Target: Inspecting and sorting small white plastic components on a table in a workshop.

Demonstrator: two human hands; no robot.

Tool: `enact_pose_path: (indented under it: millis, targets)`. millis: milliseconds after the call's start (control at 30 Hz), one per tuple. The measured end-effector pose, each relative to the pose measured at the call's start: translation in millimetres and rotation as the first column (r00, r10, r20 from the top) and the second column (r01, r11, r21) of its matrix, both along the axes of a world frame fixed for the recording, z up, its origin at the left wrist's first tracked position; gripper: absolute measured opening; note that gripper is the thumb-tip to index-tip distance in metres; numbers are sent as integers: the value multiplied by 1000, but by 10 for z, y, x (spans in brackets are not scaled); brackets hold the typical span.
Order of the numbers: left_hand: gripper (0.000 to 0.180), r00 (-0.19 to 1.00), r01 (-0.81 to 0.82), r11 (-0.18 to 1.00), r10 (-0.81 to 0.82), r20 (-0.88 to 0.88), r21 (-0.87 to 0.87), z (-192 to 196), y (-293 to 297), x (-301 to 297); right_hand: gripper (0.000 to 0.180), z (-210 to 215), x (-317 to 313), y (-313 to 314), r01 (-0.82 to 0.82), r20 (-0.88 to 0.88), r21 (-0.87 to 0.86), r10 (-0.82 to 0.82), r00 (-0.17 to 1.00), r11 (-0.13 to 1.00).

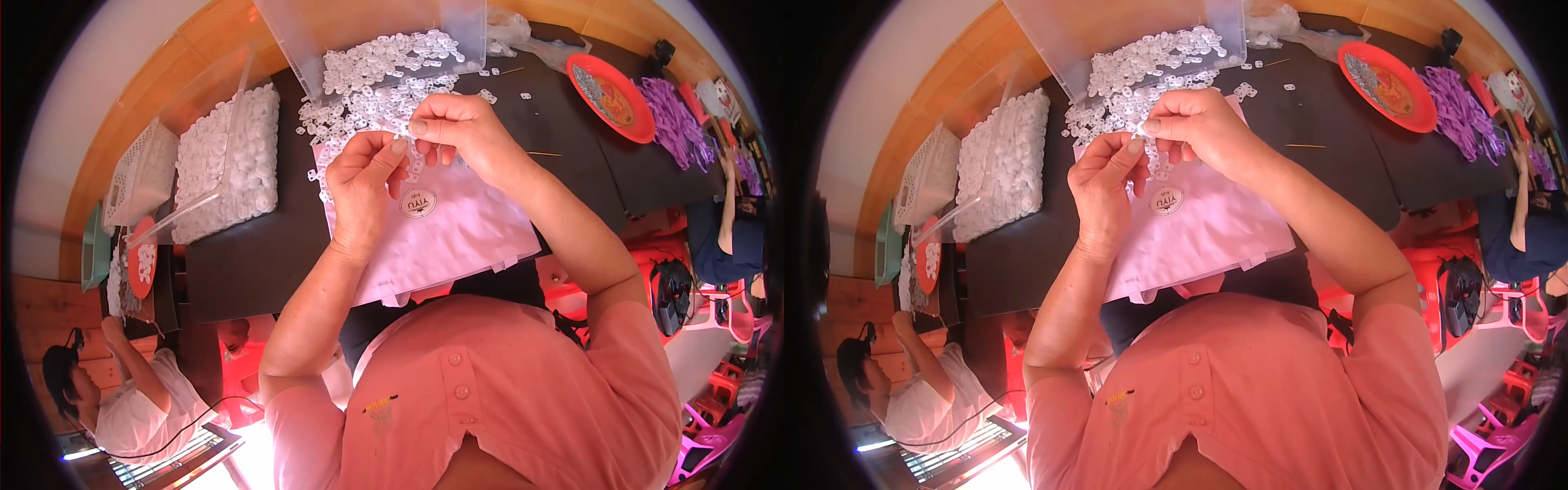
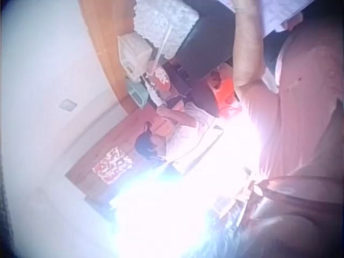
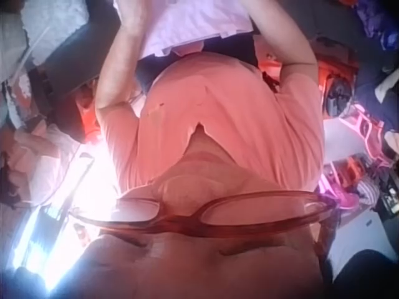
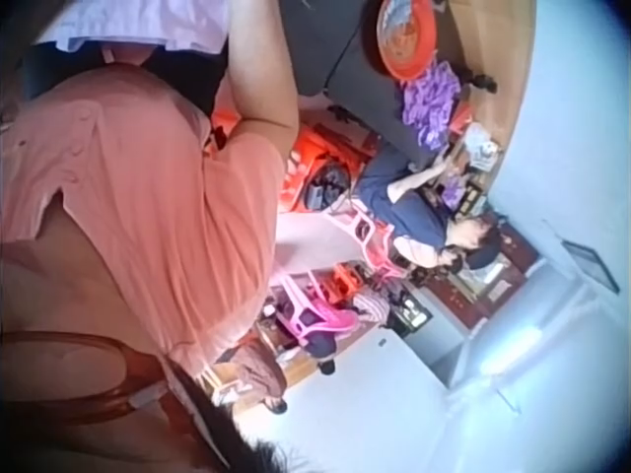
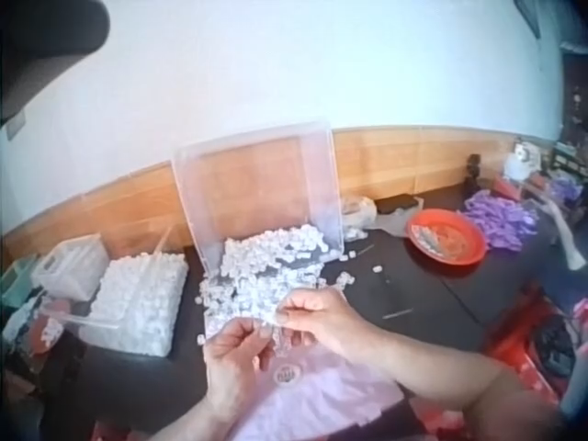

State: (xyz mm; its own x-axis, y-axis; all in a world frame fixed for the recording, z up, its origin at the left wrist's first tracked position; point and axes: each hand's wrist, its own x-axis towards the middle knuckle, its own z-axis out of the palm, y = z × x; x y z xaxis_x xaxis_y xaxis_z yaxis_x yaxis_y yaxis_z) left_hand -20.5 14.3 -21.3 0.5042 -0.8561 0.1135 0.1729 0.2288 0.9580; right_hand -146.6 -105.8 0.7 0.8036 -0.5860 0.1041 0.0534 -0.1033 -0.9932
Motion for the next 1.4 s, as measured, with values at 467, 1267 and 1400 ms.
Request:
enact_pose_path:
  millis: [467, 1267, 1400]
  targets:
    - [9, 993, 87, 995, -90, -78, -41, 40, 17, 20, 19, 31, -34, 0, -17, 35, 36, 16, 999, 999]
    - [11, 982, 89, 995, -96, -161, -52, 73, 33, 47, 14, -28, 15, 69, 23, 110, -99, -12, 994, 995]
    - [12, 992, 54, 996, -62, -113, -75, 70, 67, 37, 14, -11, 6, 74, 9, 85, -64, -3, 996, 998]
